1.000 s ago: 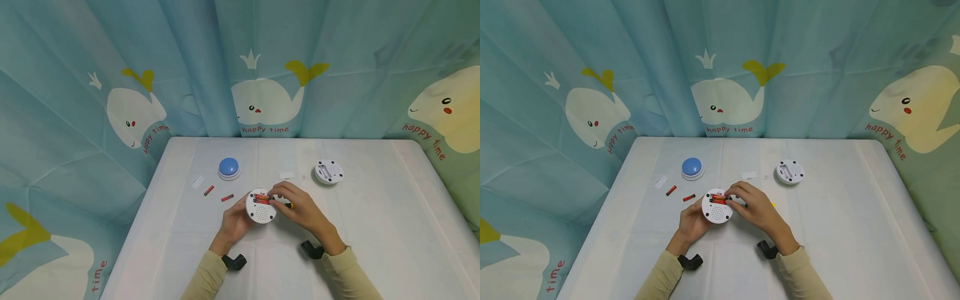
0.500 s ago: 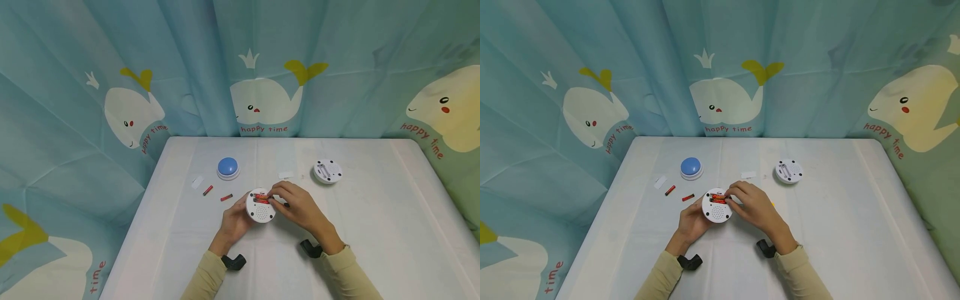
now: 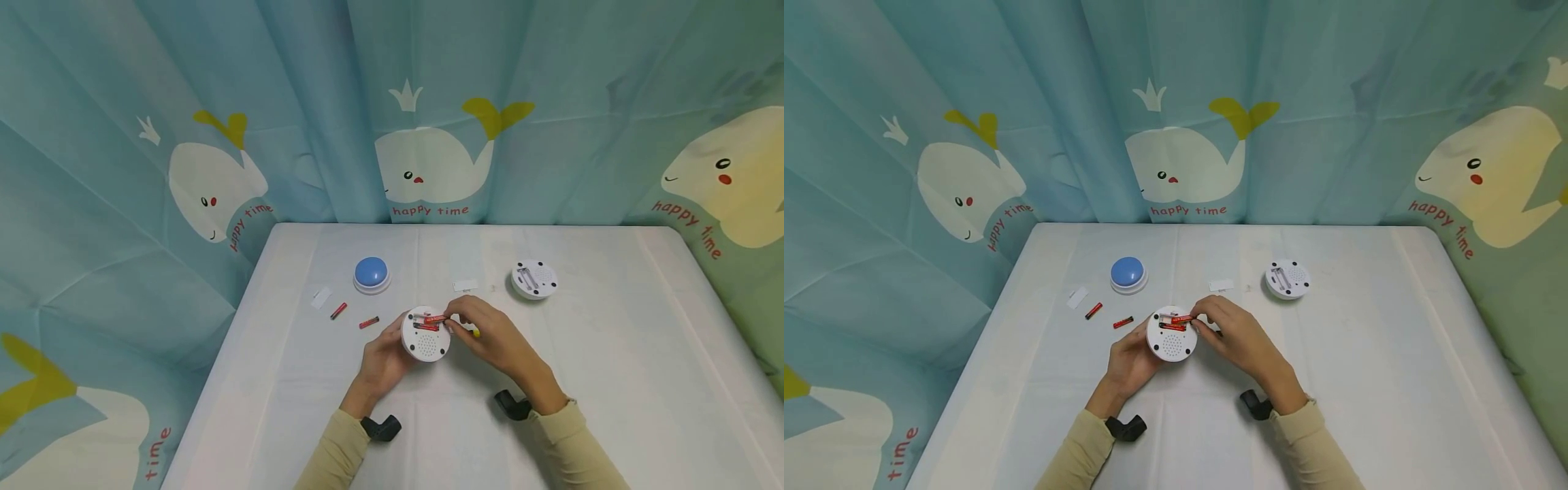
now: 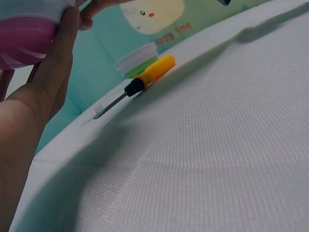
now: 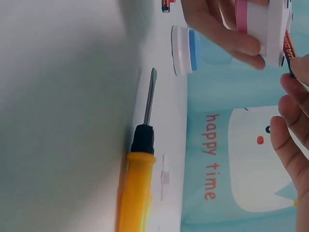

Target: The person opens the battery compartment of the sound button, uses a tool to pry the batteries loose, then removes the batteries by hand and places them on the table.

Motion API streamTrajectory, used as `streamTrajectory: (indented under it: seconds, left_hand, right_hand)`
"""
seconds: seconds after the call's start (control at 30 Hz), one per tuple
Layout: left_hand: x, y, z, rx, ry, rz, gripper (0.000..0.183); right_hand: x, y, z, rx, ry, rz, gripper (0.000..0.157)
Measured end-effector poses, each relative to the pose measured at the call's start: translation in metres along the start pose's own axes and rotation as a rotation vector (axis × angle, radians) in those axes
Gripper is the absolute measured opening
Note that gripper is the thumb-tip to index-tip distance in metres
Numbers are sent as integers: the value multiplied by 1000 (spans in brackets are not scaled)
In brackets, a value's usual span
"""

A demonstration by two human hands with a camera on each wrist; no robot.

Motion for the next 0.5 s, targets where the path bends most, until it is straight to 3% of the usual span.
streamTrajectory:
  seconds: [0.13, 0.5]
  left_hand:
    - [-1, -1, -1, -7, -1, 5, 70]
    - [-2, -1, -2, -3, 4, 0, 72]
  right_hand:
    - [-4, 1, -1, -5, -6, 50, 30]
    - [-11, 2, -4, 27, -50, 13, 34]
Point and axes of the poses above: each hand's wrist, its own z-axis towards the middle knuckle, its own y-axis out of the back of the hand, x = y × z, the point moved 2 cm from there along z, towards the middle knuckle, and after that the axes turned 8 degrees about -z, right-handed, at the moved point
